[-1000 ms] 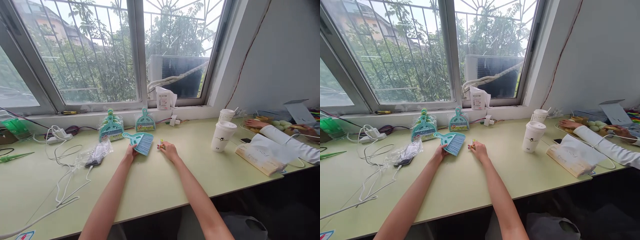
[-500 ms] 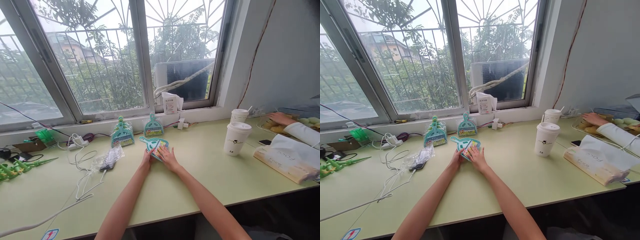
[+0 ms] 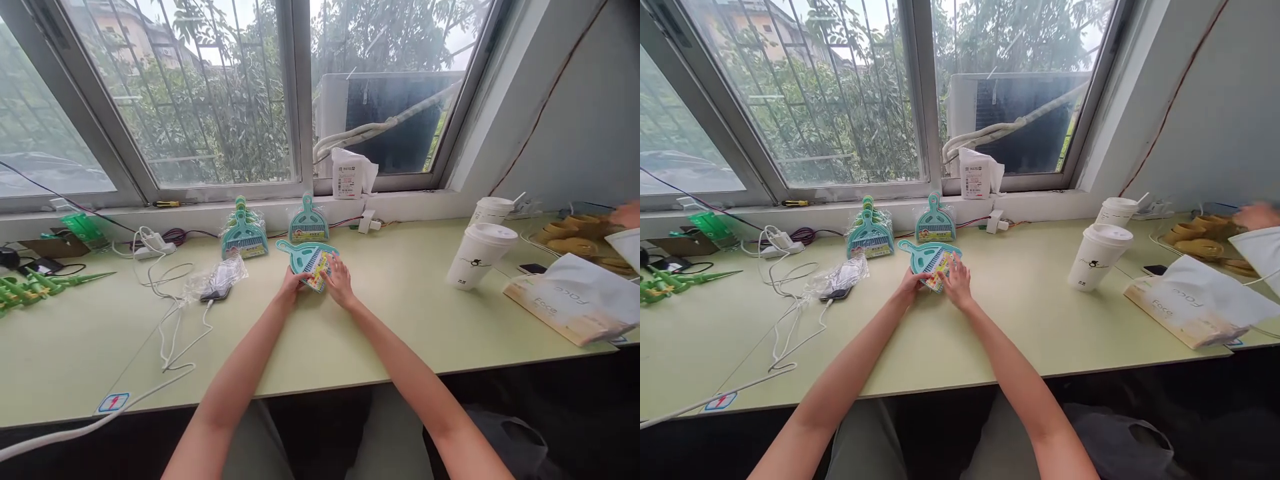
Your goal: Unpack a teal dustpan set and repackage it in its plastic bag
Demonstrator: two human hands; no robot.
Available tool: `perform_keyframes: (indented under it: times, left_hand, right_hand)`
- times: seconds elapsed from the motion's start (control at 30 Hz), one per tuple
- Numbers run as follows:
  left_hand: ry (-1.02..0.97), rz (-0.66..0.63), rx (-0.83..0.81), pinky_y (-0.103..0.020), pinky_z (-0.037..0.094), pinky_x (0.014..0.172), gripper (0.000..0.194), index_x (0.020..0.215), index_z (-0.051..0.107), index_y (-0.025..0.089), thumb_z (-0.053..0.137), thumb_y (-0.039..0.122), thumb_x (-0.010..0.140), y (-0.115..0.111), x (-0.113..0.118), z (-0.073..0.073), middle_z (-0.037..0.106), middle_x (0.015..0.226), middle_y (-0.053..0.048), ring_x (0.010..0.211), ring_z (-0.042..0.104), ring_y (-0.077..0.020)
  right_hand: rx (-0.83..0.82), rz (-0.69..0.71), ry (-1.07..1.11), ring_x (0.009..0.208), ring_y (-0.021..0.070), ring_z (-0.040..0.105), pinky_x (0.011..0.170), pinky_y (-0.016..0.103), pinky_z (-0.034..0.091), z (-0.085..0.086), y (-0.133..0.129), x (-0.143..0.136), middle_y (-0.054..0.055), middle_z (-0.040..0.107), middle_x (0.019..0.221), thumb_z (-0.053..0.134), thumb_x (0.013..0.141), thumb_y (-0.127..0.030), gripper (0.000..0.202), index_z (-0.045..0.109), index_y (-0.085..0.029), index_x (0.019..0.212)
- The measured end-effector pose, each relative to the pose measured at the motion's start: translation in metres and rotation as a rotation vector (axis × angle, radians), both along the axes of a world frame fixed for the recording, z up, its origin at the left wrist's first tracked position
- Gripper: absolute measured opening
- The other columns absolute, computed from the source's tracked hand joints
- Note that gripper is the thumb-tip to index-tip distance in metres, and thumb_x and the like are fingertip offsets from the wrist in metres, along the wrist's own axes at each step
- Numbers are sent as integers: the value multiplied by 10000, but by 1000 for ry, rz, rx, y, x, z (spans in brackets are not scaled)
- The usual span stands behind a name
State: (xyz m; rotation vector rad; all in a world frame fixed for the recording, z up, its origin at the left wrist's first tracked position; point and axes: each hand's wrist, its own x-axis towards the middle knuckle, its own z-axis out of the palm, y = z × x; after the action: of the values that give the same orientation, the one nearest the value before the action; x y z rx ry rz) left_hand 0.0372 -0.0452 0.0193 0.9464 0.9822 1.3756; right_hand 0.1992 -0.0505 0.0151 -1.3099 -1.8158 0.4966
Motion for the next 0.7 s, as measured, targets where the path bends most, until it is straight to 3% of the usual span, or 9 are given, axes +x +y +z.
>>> perform_keyframes:
  times: [0.07, 0.17, 0.27, 0.4, 0.47, 0.53, 0.63, 0.7]
  left_hand:
    - [3, -12, 37, -338, 534, 770, 649, 1091, 545, 190, 791, 145, 491, -1, 2, 2, 664, 1065, -73, 936, 645, -237]
    - [32, -60, 55, -357, 535, 772, 669, 1109, 546, 182, 806, 168, 493, -3, 3, 4, 661, 1082, -86, 955, 637, -256]
    - [80, -132, 68, -368, 528, 780, 677, 1140, 542, 177, 809, 194, 518, -4, 4, 4, 658, 1091, -98, 959, 632, -265]
    - [296, -135, 108, -389, 506, 829, 537, 1187, 541, 181, 709, 373, 715, -3, -1, 8, 637, 1141, -111, 1008, 610, -271]
    - [564, 9, 105, -423, 474, 893, 402, 1152, 578, 179, 473, 461, 886, -2, -8, 14, 632, 1143, -118, 1071, 576, -274]
    - [917, 324, 105, -453, 404, 987, 414, 1146, 599, 200, 323, 437, 949, -4, -20, 21, 595, 1212, -116, 1186, 496, -281]
    - [1345, 771, 58, -502, 280, 1081, 390, 1285, 518, 233, 373, 335, 938, -9, -47, 27, 443, 1406, -118, 1345, 321, -303]
    - [1500, 847, -41, -543, 253, 1081, 483, 1374, 429, 228, 445, 236, 892, -13, -68, 27, 380, 1454, -145, 1362, 300, -325]
  right_hand:
    - [-128, -62, 280, 1354, 258, 371, 1098, 482, 339, -3, 7, 2, 138, 294, 1519, 509, 869, -452, 669, 287, -202, 1449]
    - [-441, 79, 696, 1095, 221, 625, 904, 392, 541, -6, 14, 5, 138, 578, 1286, 572, 842, -334, 499, 453, -172, 1298]
    - [-588, 182, 948, 861, 184, 703, 803, 340, 590, -6, 15, 9, 84, 707, 1019, 633, 785, -181, 247, 589, -156, 1027]
    - [-604, 159, 1044, 740, 163, 707, 719, 306, 611, -5, 15, 14, 51, 729, 888, 666, 748, -103, 172, 617, -158, 903]
    - [-587, 142, 1064, 730, 151, 706, 691, 278, 613, -5, 16, 18, 41, 731, 878, 670, 743, -91, 167, 622, -160, 887]
    - [-576, 138, 1074, 743, 147, 707, 676, 255, 615, -6, 18, 22, 35, 734, 881, 684, 726, -82, 188, 629, -160, 888]
    - [-560, 121, 1095, 754, 144, 706, 668, 235, 614, -7, 18, 27, 33, 736, 884, 704, 703, -70, 212, 640, -156, 886]
    - [-550, 96, 1110, 755, 145, 706, 655, 224, 612, -7, 18, 29, 35, 737, 884, 707, 692, -57, 219, 646, -154, 878]
